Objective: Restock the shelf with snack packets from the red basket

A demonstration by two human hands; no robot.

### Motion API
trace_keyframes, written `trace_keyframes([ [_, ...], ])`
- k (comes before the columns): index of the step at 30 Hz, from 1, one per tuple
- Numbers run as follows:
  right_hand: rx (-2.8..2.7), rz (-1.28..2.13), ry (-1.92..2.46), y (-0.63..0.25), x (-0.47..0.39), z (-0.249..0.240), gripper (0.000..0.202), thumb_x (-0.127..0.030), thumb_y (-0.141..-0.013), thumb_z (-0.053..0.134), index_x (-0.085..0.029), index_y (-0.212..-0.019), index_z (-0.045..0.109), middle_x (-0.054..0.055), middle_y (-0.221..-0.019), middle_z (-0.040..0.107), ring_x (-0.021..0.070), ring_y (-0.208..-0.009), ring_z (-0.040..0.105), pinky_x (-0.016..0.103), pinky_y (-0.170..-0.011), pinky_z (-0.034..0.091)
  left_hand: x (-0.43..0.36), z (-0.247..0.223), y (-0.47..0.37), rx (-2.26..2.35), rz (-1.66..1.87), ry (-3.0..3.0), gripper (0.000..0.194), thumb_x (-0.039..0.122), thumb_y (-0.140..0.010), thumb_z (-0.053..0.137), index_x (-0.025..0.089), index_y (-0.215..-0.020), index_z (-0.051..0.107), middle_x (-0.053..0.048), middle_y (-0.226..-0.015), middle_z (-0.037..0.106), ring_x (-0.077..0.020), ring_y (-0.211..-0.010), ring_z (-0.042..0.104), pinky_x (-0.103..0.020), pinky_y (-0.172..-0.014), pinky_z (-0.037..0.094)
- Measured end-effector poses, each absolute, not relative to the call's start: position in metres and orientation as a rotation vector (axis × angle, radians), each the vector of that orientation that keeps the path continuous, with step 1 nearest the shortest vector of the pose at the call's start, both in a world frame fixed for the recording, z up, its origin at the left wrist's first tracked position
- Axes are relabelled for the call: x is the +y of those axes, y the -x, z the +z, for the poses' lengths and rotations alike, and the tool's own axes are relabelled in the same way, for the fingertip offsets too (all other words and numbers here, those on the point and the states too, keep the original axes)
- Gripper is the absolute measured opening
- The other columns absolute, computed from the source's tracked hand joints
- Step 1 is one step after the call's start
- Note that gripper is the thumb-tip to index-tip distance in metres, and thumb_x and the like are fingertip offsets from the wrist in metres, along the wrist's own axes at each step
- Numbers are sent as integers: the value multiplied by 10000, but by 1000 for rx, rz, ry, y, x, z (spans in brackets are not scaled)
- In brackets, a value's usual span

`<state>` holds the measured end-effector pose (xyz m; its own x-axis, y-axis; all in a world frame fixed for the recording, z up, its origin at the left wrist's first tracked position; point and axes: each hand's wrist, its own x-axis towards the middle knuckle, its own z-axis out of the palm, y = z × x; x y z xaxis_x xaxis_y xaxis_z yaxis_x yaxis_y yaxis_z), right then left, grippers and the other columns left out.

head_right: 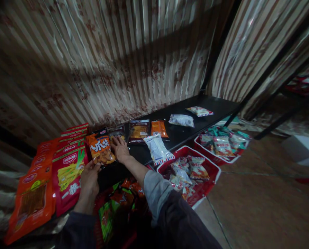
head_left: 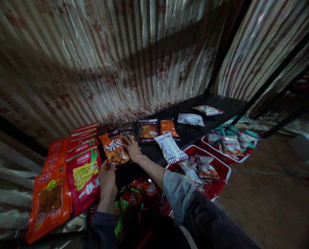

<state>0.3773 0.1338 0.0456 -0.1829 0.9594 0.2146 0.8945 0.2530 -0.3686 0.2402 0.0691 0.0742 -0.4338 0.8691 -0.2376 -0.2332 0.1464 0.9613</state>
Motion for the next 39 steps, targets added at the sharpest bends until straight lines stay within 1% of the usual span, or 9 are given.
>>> trace_keyframes([
  [6, -2116, 306, 1501, -376, 151, 38, 436, -334, -835, 569, -225, -1257, 547, 75, -1484, 324, 278, -1390, 176, 451, -1096, 239, 70, 86, -239, 1431, 1462, -682, 251, 34, -687, 606, 118, -921, 638, -7, -759, 631, -60, -629, 548, -187, -582, 414],
  [9, -2020, 396, 1349, -373, 156, 42, 345, -245, -837, 549, -230, -1176, 610, 47, -1348, 516, 211, -1313, 371, 360, -1078, 311, 73, 88, -241, 1432, 1477, -672, 259, 31, -688, 608, 115, -933, 632, -8, -766, 633, -62, -635, 556, -182, -580, 424],
  [13, -1384, 354, 1564, -392, 128, 53, 378, -201, -917, 316, -196, -1163, 604, 58, -1117, 665, 161, -1041, 608, 311, -931, 464, 76, 87, -253, 1422, 1449, -709, 253, 43, -699, 607, 114, -940, 632, -19, -798, 645, -69, -633, 571, -176, -550, 430],
  [15, -1353, 203, 1582, -415, 98, 60, 370, -268, -932, 317, -209, -1171, 593, 53, -1113, 665, 172, -1054, 596, 337, -940, 460, 73, 83, -263, 1409, 1397, -753, 251, 53, -703, 614, 115, -946, 631, -28, -825, 654, -72, -634, 577, -171, -525, 425],
  [19, -1528, -224, 1865, -470, 38, 67, 447, -334, -846, 528, -231, -1281, 515, 87, -1412, 431, 296, -1340, 295, 502, -1076, 266, 62, 74, -288, 1370, 1231, -826, 241, 45, -716, 602, 107, -947, 632, -46, -827, 666, -82, -628, 587, -164, -484, 410],
  [22, -1592, -160, 2203, -498, 19, 61, 629, -355, -738, 672, -250, -1325, 471, 133, -1476, 311, 390, -1329, 274, 550, -987, 346, 55, 66, -308, 1337, 1154, -843, 223, 38, -729, 586, 90, -942, 627, -66, -832, 668, -93, -633, 595, -169, -469, 411],
  [25, -1674, -145, 2223, -506, 22, 51, 643, -287, -757, 646, -295, -1358, 418, 112, -1500, 265, 369, -1308, 320, 513, -944, 403, 53, 60, -321, 1338, 1129, -824, 215, 36, -727, 589, 91, -932, 622, -75, -838, 667, -102, -640, 605, -178, -476, 428],
  [33, -1674, -167, 1685, -483, 48, 53, 359, -247, -846, 530, -179, -1192, 595, 131, -1412, 426, 299, -1366, 262, 503, -1054, 313, 46, 53, -306, 1352, 1227, -737, 217, 45, -719, 614, 130, -918, 622, -29, -821, 653, -82, -643, 596, -192, -557, 464],
  [39, -1565, 208, 1375, -444, 31, 61, 325, -301, -921, 405, -211, -1160, 605, 74, -1155, 649, 172, -1094, 585, 337, -962, 457, 39, 55, -297, 1342, 1292, -715, 194, 54, -719, 614, 132, -896, 628, -31, -823, 653, -95, -662, 602, -225, -607, 468],
])
